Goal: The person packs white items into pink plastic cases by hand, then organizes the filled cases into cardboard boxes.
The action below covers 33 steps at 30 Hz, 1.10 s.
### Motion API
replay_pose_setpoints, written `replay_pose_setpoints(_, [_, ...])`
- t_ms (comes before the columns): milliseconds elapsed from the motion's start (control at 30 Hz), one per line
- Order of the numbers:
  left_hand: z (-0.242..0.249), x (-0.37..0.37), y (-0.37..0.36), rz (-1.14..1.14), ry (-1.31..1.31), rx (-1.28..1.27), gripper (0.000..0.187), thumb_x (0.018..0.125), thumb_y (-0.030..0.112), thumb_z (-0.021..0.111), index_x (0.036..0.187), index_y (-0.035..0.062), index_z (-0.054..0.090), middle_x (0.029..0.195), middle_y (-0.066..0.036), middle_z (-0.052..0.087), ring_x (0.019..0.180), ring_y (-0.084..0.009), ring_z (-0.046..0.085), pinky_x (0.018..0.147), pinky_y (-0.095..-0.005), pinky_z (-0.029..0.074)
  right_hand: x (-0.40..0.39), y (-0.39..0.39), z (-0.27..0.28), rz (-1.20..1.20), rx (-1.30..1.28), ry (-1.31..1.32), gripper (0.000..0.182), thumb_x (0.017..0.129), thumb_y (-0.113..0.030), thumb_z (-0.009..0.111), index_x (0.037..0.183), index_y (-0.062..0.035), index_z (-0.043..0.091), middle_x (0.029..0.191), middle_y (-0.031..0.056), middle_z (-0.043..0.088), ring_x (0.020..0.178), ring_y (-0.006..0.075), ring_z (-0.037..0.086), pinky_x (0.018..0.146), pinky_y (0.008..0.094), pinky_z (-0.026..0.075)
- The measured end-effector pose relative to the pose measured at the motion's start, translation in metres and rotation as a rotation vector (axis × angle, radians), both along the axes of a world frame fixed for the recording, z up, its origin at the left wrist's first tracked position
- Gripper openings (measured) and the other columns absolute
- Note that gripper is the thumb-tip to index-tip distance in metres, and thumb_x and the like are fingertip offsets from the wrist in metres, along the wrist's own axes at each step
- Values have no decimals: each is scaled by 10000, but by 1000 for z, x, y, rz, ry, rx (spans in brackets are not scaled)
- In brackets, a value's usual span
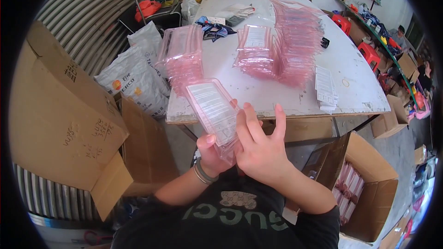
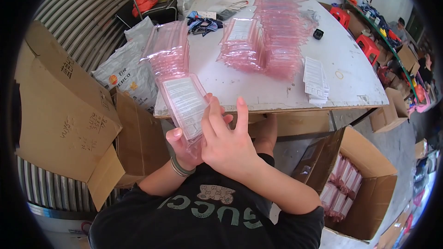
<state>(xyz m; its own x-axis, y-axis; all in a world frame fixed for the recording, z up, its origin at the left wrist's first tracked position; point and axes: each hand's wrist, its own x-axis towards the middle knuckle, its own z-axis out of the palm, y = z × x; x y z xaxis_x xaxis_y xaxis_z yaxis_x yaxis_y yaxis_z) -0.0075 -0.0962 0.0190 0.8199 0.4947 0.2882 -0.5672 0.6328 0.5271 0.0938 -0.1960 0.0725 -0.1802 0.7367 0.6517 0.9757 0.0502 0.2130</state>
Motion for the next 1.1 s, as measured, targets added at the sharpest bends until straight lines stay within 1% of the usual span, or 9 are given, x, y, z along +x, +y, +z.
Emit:
replay_pose_setpoints(233, [-6, -1, 11, 57, 41, -68, 902, 740, 406, 581, 1522, 59, 292, 1476, -180, 427, 1374, -356, 426, 1136, -485, 367, 3, 7, 1, -4, -7, -37, 316, 729, -205, 634, 917, 40, 702, 1170, 251, 618, 1087, 377, 588, 973, 684, 373])
replay_pose_setpoints(400, [0, -3, 22, -114, -47, -176, 835, 780, 471, 549, 1474, 46, 362, 1453, -178, 457, 1379, -362, 417, 1147, -503, 345, 10, -15, 15, 247, -48, 162, 374, 808, -192, 611, 1122, 2, 669, 1312, 230, 577, 1097, 379, 600, 987, 595, 420])
replay_pose_setpoints(500, [-9, 4, 16, -106, 5, -149, 894, 821, 565, 484, 1507, 22, 304, 1487, -233, 414, 1374, -410, 412, 1158, -515, 320, 6, -10, 5, 257, 28, 239, 351, 765, -176, 678, 1096, -57, 678, 1292, 214, 607, 1085, 346, 625, 1001, 515, 438])
replay_pose_setpoints(633, [-4, 9, 25, -177, 125, 58, 899, 877, 617, 422, 1528, 16, 270, 1491, -255, 418, 1367, -432, 418, 1171, -535, 288, 23, 2, -21, 213, 107, 190, 399, 774, -159, 615, 1138, 4, 631, 1250, 245, 614, 1045, 378, 655, 824, 442, 558])
replay_pose_setpoints(667, [4, 4, 24, -106, 268, -31, 852, 942, 633, 366, 1536, 30, 266, 1489, -253, 422, 1334, -415, 467, 1127, -539, 366, 31, 4, -20, 180, 155, 108, 417, 736, -138, 626, 1123, 19, 630, 1202, 252, 630, 995, 366, 668, 751, 386, 582])
replay_pose_setpoints(800, [33, -23, 63, 160, 500, 404, 818, 972, 661, 388, 1489, 28, 351, 1345, -208, 559, 1128, -316, 629, 879, -428, 552, 64, 48, 10, 123, 306, -23, 386, 729, -135, 632, 1080, 23, 632, 1174, 235, 636, 971, 370, 662, 783, 411, 577])
replay_pose_setpoints(933, [85, -37, 132, 994, 558, 893, 385, 945, 152, 661, 1284, -14, 584, 1057, -91, 687, 986, -150, 632, 846, -286, 513, 126, 145, 0, -86, 277, -168, 356, 775, -131, 619, 1104, 3, 649, 1216, 228, 625, 1045, 387, 645, 854, 477, 548])
replay_pose_setpoints(1067, [87, -35, 265, 1320, 1025, 1372, 525, 807, 359, 782, 1145, -25, 665, 1022, -144, 687, 909, -231, 654, 810, -339, 514, 156, 191, -1, -411, 1, 17, 390, 809, -162, 662, 1172, -18, 653, 1386, 224, 549, 1236, 389, 558, 1030, 559, 428])
replay_pose_setpoints(1100, [91, -34, 276, 1151, 1168, 1402, 557, 780, 393, 789, 1123, -30, 670, 1008, -149, 686, 883, -243, 657, 789, -351, 516, 149, 191, 2, -374, 10, 59, 400, 806, -180, 679, 1171, -18, 654, 1398, 217, 541, 1260, 388, 538, 1056, 559, 399])
